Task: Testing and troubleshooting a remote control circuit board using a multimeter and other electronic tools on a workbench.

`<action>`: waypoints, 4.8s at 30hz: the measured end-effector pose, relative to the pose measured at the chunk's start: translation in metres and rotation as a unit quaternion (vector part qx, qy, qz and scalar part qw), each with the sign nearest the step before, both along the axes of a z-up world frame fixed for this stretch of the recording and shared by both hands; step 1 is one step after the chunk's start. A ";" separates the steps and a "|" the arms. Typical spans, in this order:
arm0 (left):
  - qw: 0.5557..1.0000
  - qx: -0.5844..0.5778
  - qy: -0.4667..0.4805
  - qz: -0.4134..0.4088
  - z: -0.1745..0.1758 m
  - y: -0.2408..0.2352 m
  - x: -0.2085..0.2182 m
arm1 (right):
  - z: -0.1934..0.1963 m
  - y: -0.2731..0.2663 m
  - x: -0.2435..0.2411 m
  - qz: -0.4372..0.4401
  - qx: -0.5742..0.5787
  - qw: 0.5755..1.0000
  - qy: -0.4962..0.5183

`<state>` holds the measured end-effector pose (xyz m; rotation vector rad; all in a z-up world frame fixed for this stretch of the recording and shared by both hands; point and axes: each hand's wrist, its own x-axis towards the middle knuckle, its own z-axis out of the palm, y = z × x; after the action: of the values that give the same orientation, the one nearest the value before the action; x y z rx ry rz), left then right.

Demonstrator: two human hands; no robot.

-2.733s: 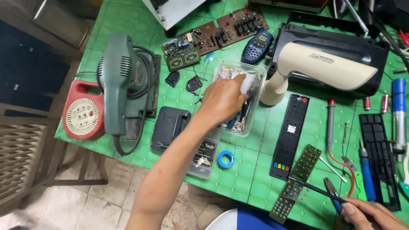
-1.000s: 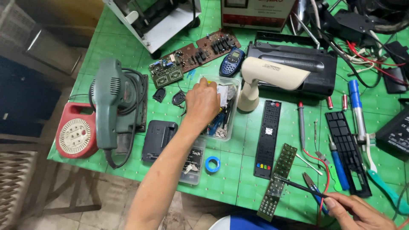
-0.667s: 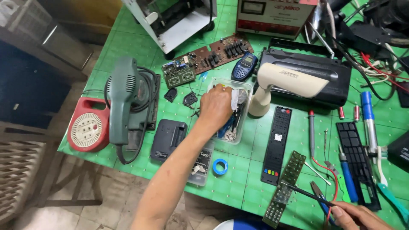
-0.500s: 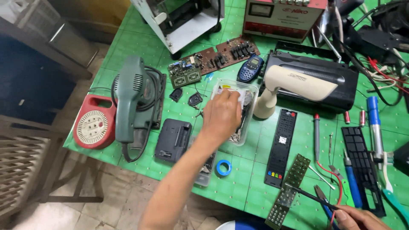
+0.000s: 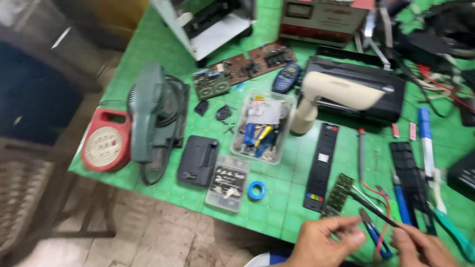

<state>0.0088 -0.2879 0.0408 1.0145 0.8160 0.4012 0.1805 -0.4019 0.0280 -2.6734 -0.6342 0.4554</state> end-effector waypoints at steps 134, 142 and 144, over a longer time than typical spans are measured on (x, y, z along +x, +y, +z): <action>0.941 0.308 -0.020 -0.135 0.017 0.016 0.017 | 0.028 -0.008 -0.014 -0.019 0.363 0.885 0.290; 0.940 0.306 -0.032 -0.149 0.021 0.019 0.014 | 0.027 -0.009 -0.011 0.006 0.344 0.900 0.268; 0.936 0.311 -0.019 -0.161 0.020 0.020 0.014 | 0.030 -0.008 -0.012 0.032 0.351 0.900 0.256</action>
<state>0.0225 -0.2680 0.0611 1.6983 0.4719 0.4013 0.1689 -0.4096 0.0575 -1.7556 -0.5772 0.7438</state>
